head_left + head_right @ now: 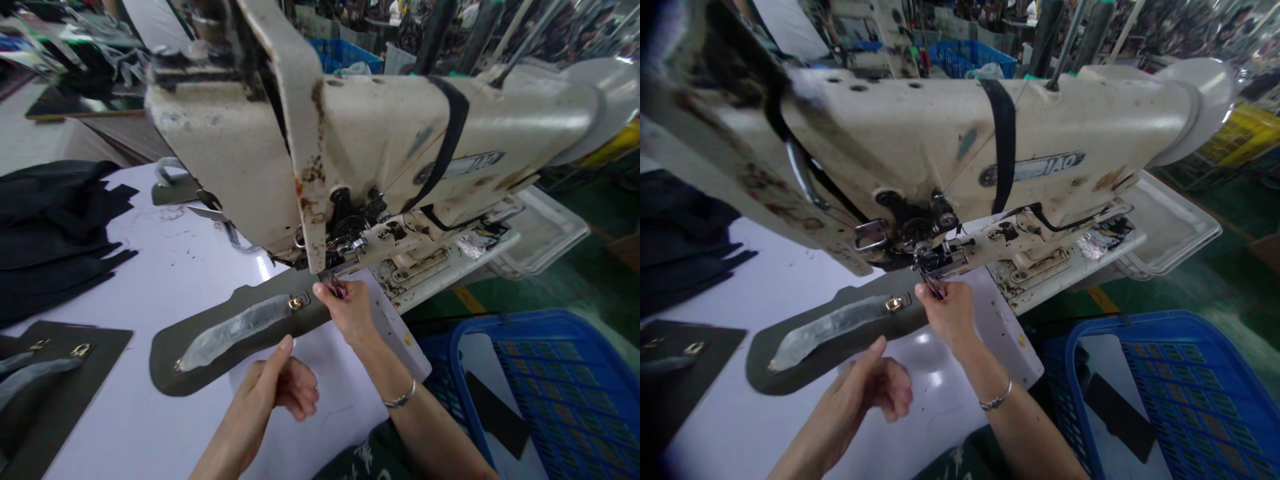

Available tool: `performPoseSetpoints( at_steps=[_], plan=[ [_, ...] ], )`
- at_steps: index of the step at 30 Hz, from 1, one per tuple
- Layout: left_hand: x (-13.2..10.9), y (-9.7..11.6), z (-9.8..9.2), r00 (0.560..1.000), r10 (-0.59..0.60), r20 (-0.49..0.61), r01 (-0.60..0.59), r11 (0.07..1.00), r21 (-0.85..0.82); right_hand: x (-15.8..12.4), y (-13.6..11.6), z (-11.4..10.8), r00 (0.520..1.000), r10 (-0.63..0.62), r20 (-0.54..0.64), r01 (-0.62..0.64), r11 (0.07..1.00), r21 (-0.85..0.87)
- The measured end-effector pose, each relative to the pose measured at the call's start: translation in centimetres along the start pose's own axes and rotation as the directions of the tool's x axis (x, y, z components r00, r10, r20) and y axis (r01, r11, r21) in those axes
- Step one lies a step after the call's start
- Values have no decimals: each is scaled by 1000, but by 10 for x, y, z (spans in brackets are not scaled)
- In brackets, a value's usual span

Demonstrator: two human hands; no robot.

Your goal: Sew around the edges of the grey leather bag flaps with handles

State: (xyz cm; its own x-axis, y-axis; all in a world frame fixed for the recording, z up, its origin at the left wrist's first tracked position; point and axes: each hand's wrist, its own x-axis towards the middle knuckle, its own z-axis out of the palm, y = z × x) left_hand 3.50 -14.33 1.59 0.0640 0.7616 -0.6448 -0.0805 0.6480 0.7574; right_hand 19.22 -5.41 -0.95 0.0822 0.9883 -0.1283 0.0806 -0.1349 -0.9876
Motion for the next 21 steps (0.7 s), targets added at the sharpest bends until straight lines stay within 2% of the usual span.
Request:
performPoseSetpoints(
  at_steps=[1, 2, 3, 4, 5, 6, 8, 10, 14, 18, 21],
  plan=[
    [-5, 0, -4, 987, 143, -69, -129, 975, 182, 0, 0, 0, 1000, -6, 3, 6, 1000, 4],
    [-6, 2, -6, 921, 357, -159, -280, 886, 369, 1, 1, 0, 1000, -11, 4, 11, 1000, 13],
    [-4, 6, -8, 793, 572, -210, -390, 740, 548, 2, 2, 1, 1000, -13, 6, 13, 1000, 24],
    [1, 11, -9, 655, 731, -193, -437, 574, 693, 2, 2, 1, 1000, -11, 9, 10, 999, 36],
    [8, 16, -9, 552, 825, -122, -446, 416, 793, 3, 3, 2, 1000, -3, 11, 3, 999, 52],
    [17, 23, -8, 502, 865, -27, -443, 284, 850, 4, 3, 2, 1000, 8, 14, -9, 997, 72],
    [37, 35, -8, 480, 869, 125, -446, 118, 887, 7, 4, 4, 999, 29, 15, -31, 992, 123],
    [52, 46, -8, 497, 843, 205, -445, 45, 895, 9, 3, 6, 999, 53, 6, -54, 981, 186],
    [64, 63, -10, 545, 796, 265, -406, -26, 913, 12, -3, 10, 992, 121, 23, -122, 941, 315],
    [68, 71, -14, 518, 805, 290, -390, -80, 917, 14, -11, 10, 988, 138, 65, -153, 915, 372],
    [73, 76, -17, 520, 802, 294, -415, -64, 908, 15, -13, 9, 989, 128, 69, -144, 914, 379]
  ],
)
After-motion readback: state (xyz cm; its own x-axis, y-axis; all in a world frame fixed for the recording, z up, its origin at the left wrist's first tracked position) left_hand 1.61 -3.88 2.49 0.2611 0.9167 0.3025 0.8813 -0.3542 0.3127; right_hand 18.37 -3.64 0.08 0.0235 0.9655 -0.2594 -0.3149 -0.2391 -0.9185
